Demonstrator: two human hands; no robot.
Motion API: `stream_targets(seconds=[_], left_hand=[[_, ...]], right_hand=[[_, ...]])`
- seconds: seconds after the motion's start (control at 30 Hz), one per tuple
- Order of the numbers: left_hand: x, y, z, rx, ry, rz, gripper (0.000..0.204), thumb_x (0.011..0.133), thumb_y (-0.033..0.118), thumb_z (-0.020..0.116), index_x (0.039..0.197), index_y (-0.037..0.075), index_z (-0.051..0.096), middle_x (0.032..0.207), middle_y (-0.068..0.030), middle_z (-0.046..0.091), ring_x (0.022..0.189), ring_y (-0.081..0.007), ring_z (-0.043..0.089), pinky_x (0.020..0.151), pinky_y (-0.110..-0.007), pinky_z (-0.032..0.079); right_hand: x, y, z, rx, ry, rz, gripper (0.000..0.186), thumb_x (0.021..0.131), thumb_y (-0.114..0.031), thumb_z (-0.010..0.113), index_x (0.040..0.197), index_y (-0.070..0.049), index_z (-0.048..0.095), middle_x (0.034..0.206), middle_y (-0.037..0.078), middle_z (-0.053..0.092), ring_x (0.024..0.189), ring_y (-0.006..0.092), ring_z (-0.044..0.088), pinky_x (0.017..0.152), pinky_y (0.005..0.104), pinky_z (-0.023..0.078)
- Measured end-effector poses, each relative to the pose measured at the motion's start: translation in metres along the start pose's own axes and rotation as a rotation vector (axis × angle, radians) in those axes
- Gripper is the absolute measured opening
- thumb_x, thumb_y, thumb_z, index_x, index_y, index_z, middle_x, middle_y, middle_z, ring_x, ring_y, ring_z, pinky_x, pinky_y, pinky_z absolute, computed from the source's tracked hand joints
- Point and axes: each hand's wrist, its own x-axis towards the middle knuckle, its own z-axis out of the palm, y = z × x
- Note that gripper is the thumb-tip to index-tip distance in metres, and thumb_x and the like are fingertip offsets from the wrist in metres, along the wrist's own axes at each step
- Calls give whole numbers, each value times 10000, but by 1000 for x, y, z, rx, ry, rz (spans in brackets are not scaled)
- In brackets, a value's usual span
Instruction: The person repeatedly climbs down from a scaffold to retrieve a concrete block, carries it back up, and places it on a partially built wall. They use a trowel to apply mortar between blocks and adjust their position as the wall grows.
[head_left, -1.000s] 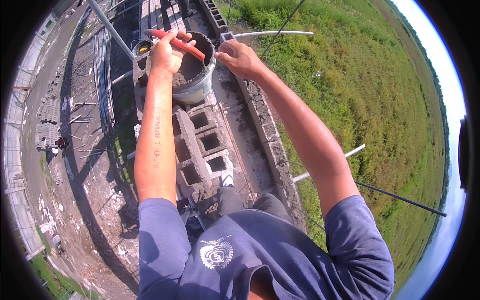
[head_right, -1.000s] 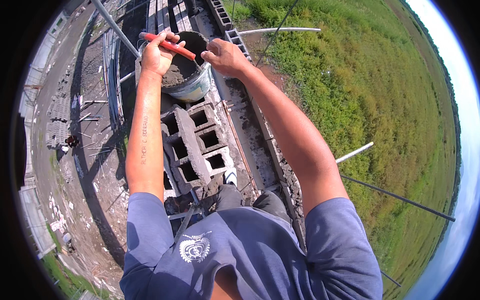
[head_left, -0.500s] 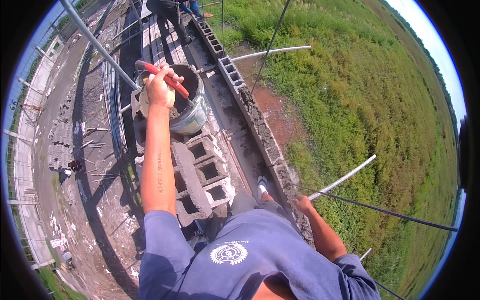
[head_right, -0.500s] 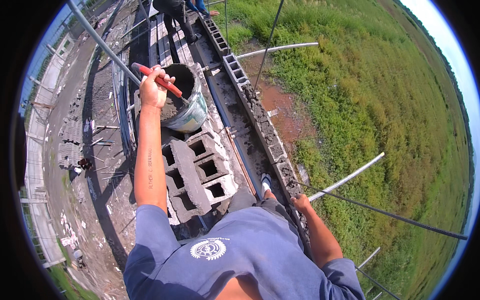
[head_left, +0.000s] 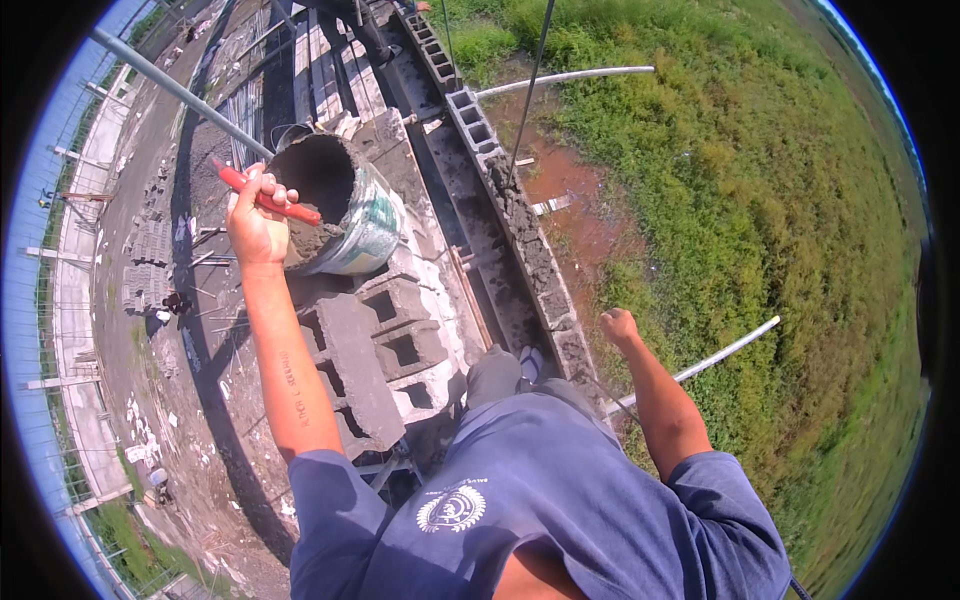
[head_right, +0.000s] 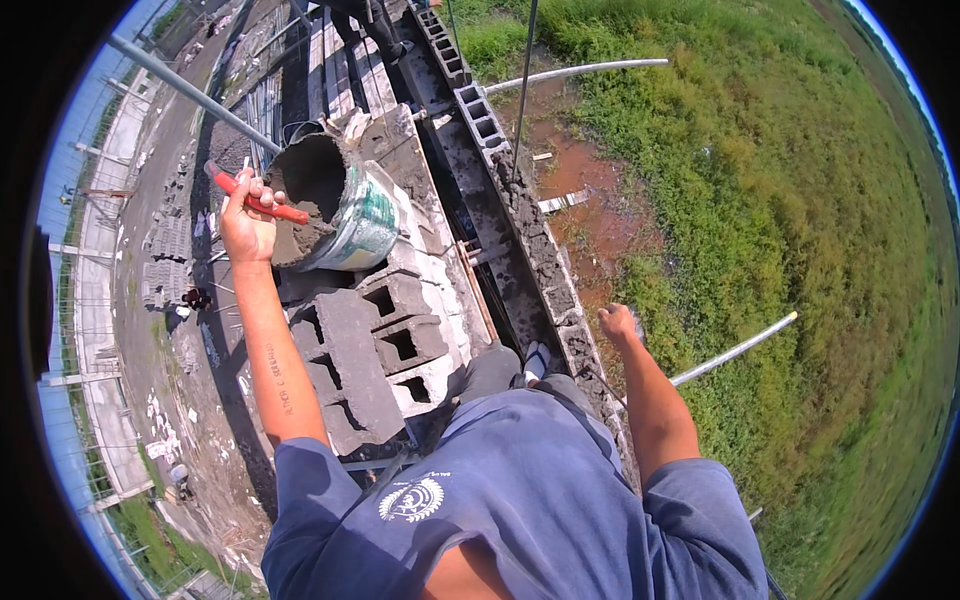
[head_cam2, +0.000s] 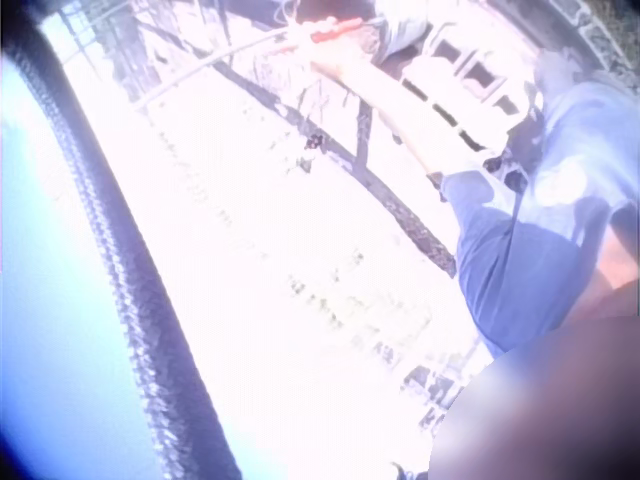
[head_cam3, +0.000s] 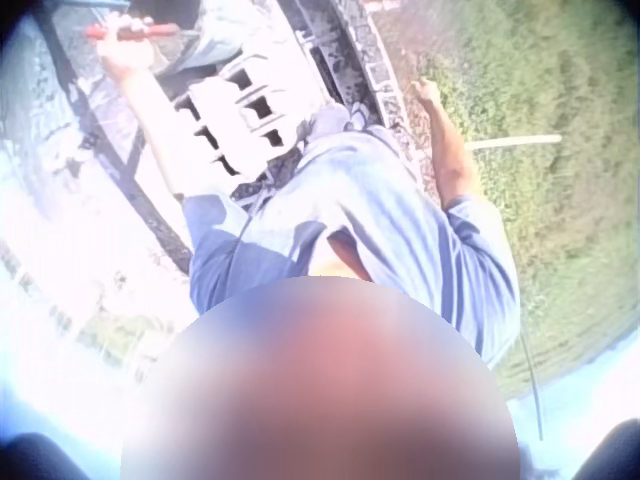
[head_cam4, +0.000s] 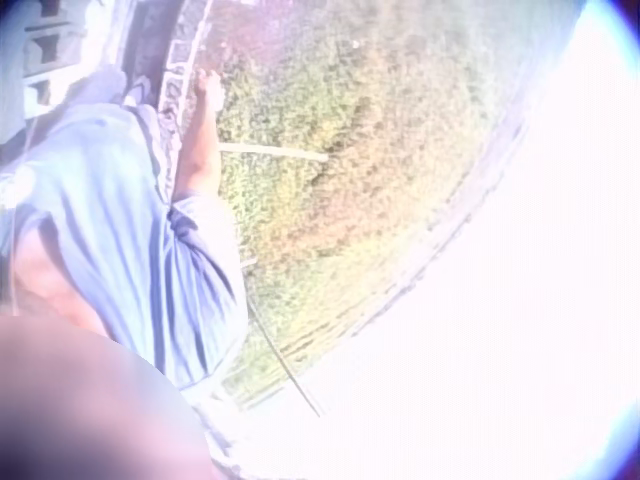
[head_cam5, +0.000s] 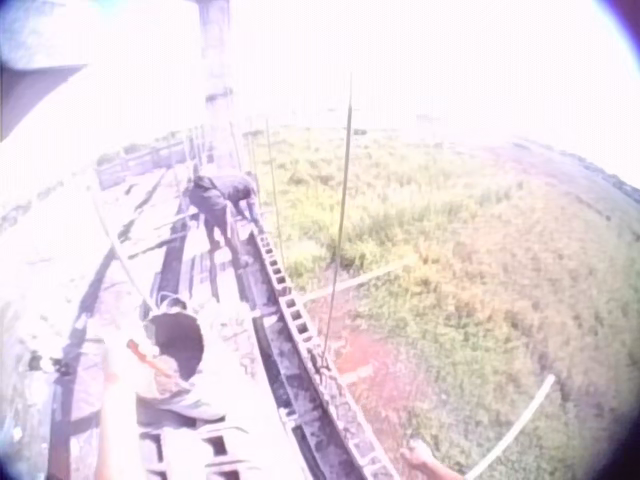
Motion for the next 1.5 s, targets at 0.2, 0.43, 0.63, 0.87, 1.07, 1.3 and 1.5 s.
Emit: stream_targets(seconds=[0.2, 0.43, 0.63, 0.87, 1.07, 1.3, 1.5], left_hand=[[-3, 3, 2, 10, 51, 6, 192, 903, 125, 525, 1051, 17, 466, 714, -19, 469, 603, -134, 484, 670, -354, 442], [-13, 4, 6, -22, 83, 0, 198, 918, 158, 529, 1064, 35, 478, 712, -6, 450, 619, -117, 454, 686, -340, 426], [-19, -8, 11, -15, 83, 38, 216, 919, 176, 526, 1056, 21, 464, 681, -24, 476, 576, -134, 485, 606, -340, 467], [-22, -6, 12, -82, 11, -88, 320, 841, 181, 646, 1005, -20, 457, 635, -75, 539, 560, -173, 538, 588, -368, 483], [-14, 4, 12, -178, -110, -217, 185, 825, 25, 623, 947, -54, 509, 753, -105, 556, 683, -167, 569, 651, -321, 489], [-1, -2, 33, 74, 46, -172, 282, 827, 130, 666, 984, -46, 511, 744, -101, 550, 640, -165, 565, 628, -316, 490], [14, -38, 55, 290, 155, -85, 353, 861, 190, 652, 1063, -53, 495, 791, -71, 568, 671, -122, 554, 671, -265, 470]], right_hand=[[29, -26, 14, -41, -93, -40, 310, 799, -275, 553, 912, -1, 645, 887, 232, 645, 863, 378, 628, 775, 420, 487], [46, -150, 66, 79, -404, -394, 369, 813, -312, 559, 765, 54, 577, 692, 192, 586, 665, 290, 588, 645, 381, 462], [63, -345, 67, 388, -625, -457, 348, 928, -339, 521, 907, 5, 562, 751, 38, 571, 685, 110, 514, 622, 275, 438], [50, -496, 55, 615, -745, -405, 579, 919, -461, 483, 1265, 2, 449, 1039, 107, 576, 759, 129, 535, 665, 277, 460], [48, -527, 47, 157, -642, -459, 885, 827, -600, 534, 1349, 84, 329, 1373, 275, 368, 1322, 335, 312, 1089, 387, 238], [53, -527, 40, 199, -742, -545, 918, 824, -628, 515, 1325, 121, 338, 1364, 302, 362, 1322, 363, 306, 1093, 386, 232], [71, -520, 57, 214, -779, -627, 861, 836, -581, 541, 1292, 131, 382, 1304, 314, 427, 1276, 365, 379, 1066, 373, 286]])
